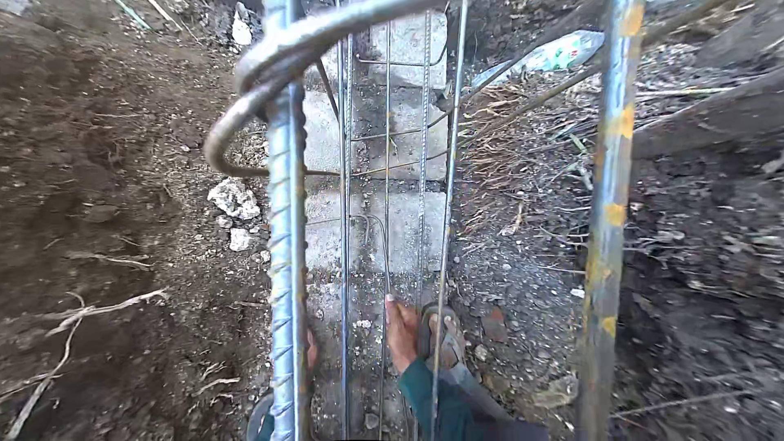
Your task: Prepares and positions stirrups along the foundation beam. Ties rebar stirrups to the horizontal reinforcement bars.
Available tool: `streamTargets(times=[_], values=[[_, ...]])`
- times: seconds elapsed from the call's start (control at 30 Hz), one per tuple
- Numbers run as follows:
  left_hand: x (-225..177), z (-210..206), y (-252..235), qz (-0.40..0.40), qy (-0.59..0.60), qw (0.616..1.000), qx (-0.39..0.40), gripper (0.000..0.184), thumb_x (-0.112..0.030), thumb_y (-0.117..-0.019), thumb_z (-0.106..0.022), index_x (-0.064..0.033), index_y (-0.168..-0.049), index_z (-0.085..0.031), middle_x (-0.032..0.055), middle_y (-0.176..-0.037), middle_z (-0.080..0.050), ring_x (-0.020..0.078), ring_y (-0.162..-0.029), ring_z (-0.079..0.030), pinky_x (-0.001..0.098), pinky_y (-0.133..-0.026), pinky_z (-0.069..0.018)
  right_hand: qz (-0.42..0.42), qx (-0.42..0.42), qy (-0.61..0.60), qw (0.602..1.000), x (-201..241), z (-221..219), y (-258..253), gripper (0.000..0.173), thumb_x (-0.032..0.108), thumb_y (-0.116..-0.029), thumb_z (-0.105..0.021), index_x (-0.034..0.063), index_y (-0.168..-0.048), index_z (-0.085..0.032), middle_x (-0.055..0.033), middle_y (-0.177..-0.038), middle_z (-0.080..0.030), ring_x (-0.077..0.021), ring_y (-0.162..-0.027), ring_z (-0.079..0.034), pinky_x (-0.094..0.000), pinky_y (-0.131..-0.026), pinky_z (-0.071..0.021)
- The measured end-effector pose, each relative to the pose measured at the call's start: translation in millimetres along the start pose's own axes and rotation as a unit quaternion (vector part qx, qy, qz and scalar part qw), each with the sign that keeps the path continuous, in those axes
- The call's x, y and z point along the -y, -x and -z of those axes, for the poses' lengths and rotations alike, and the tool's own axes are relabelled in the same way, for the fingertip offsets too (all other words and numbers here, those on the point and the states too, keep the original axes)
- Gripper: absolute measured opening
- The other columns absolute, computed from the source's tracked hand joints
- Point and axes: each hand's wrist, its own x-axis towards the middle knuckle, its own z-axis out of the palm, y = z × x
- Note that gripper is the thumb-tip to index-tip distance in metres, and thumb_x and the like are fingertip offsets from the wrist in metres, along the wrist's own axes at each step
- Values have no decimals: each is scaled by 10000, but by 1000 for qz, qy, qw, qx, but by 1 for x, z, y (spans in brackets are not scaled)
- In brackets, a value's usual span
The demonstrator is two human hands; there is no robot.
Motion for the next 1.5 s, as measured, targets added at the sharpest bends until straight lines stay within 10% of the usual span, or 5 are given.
streamTargets(times=[0.23, 0.63, 0.9, 1.2, 1.5], values=[[17, -16, -8, 38, 1, 999, -2, 601, -459, -1099, -374, -2, -858, -681, 168, -804, -648, 313, -792, -636, 547, -771, -505, -4, -23, -67, 998, 18, 7, 21, 317, 192, -1050, -550, 20, -805, -655, 42, -583, -439, -49, -476, -377, -248, -475, -371], [-25, 12, 11, 44, -70, 992, 90, 551, -385, -1128, -318, 8, -1014, -686, 221, -929, -683, 372, -936, -669, 593, -850, -502, 8, -102, -32, 994, 23, 25, 18, 368, 254, -1052, -573, 9, -788, -648, 0, -595, -452, -111, -497, -411, -323, -498, -398], [3, 36, 0, 42, -40, 996, 65, 577, -362, -1135, -289, 61, -1061, -675, 252, -971, -662, 376, -957, -643, 591, -880, -484, 30, 64, 44, 997, 59, -14, 20, 406, 253, -1060, -539, 40, -719, -603, 25, -583, -416, -87, -516, -399, -310, -545, -393], [-40, 21, 27, 91, -85, 991, 44, 565, -319, -1140, -268, 84, -1166, -664, 294, -1134, -682, 413, -1106, -659, 581, -975, -487, 41, 98, 199, 974, 61, -13, -22, 427, 371, -1069, -522, 34, -897, -718, -102, -771, -639, -231, -742, -623, -464, -757, -521], [6, 43, 34, 131, 97, 981, -105, 623, -420, -1132, -210, 44, -1060, -621, 158, -808, -570, 276, -695, -569, 512, -668, -496, 56, 372, 176, 910, 104, -30, -6, 358, 275, -1100, -449, 12, -1060, -688, -60, -782, -585, -147, -679, -550, -358, -687, -495]])
